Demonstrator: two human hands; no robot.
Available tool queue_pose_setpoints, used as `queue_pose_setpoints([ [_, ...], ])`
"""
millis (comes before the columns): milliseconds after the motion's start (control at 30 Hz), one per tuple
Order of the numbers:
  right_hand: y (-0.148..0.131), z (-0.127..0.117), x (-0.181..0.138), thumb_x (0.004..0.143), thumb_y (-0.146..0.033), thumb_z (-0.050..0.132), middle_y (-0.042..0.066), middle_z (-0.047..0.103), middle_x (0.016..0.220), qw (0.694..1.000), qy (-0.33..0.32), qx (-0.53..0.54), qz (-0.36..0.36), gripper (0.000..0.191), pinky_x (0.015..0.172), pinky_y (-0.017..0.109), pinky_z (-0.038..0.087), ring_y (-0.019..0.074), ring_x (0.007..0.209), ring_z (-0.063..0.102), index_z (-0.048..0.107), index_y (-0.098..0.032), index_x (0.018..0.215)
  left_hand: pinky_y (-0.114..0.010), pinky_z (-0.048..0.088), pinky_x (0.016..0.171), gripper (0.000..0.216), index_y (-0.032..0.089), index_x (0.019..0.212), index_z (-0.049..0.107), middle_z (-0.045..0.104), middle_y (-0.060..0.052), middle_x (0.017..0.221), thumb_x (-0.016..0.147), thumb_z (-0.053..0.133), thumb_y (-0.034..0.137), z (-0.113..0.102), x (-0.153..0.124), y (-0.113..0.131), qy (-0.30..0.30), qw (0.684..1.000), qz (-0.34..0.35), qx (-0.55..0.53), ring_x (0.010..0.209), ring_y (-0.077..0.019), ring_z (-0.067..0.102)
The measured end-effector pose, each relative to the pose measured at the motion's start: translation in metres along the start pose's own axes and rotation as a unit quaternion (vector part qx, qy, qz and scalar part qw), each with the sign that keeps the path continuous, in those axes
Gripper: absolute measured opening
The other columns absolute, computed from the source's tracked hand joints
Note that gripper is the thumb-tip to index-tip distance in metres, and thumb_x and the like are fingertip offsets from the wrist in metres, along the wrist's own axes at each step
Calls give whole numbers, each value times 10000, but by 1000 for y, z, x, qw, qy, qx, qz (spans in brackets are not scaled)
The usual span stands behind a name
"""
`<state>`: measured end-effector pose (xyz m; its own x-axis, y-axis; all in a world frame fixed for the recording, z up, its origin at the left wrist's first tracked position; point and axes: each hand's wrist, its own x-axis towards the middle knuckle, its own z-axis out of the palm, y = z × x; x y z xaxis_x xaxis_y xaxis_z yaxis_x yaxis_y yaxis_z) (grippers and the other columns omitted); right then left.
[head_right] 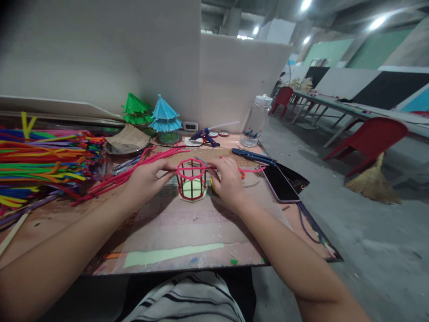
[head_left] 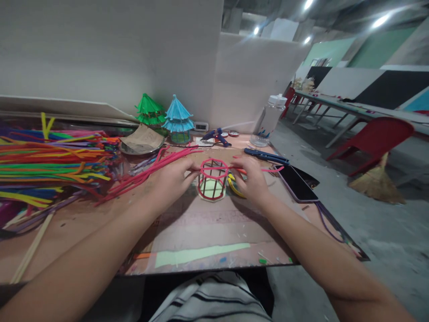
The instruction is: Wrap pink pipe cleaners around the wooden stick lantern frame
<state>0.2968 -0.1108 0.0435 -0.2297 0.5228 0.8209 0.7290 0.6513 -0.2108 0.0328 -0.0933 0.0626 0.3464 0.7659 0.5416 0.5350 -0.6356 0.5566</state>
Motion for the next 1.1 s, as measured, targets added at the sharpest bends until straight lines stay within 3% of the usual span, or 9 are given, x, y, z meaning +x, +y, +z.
queue_pose_setpoints([
  [233, 0, -3, 3, 993, -189, 579, 51, 717, 842, 999, -39, 0, 0, 141, 890, 451, 511, 255, 885, 652, 700, -247, 946, -340, 565, 798, 248, 209, 1100, 623, 793, -58, 1004, 906, 681, 352, 4, 2, 0, 8, 997, -57, -58, 952, -244, 772],
  [333, 1, 0, -1, 981, -222, 607, 64, 729, 937, 999, -13, 32, 43, 70, 897, 459, 531, 262, 929, 675, 654, -252, 1025, -355, 584, 821, 246, 215, 1091, 613, 793, -62, 1023, 903, 683, 358, 5, 2, -2, -1, 996, -56, -69, 966, -247, 776],
  [433, 3, 0, -3, 964, -263, 649, 95, 712, 1075, 994, 24, 60, 86, 189, 890, 464, 554, 273, 988, 689, 586, -250, 1142, -365, 588, 850, 230, 216, 1092, 614, 794, -66, 1036, 909, 670, 344, 5, 3, -4, -6, 996, -51, -67, 989, -247, 772],
  [567, 5, -5, 0, 994, -266, 634, 83, 701, 987, 998, 40, 39, 22, 44, 886, 451, 534, 274, 986, 673, 605, -246, 1020, -399, 566, 921, 312, 228, 1232, 605, 797, -70, 1094, 936, 634, 322, 3, 4, -8, -36, 997, -48, -50, 1054, -251, 760],
  [700, 3, -9, 3, 1018, -295, 623, 55, 691, 851, 999, 26, 28, -15, 134, 849, 434, 501, 258, 882, 649, 624, -248, 893, -412, 547, 964, 409, 261, 1332, 599, 780, -65, 1192, 936, 660, 343, -2, 5, -13, -63, 997, -48, -7, 1125, -260, 735],
  [900, -3, -8, 3, 1015, -241, 589, 79, 744, 952, 1000, -1, 7, -17, 115, 930, 473, 488, 275, 955, 644, 703, -249, 1014, -359, 556, 936, 263, 211, 1111, 729, 787, -68, 1105, 956, 671, 416, -9, 5, -7, -30, 999, 7, 23, 1037, -244, 731],
  [1100, -4, -5, 0, 1022, -214, 559, 77, 759, 988, 999, -41, -12, -14, 187, 963, 480, 479, 272, 984, 642, 731, -255, 1083, -340, 543, 844, 174, 202, 1057, 739, 787, -62, 1019, 990, 632, 322, -3, 1, -4, -10, 995, 67, 69, 958, -236, 732],
])
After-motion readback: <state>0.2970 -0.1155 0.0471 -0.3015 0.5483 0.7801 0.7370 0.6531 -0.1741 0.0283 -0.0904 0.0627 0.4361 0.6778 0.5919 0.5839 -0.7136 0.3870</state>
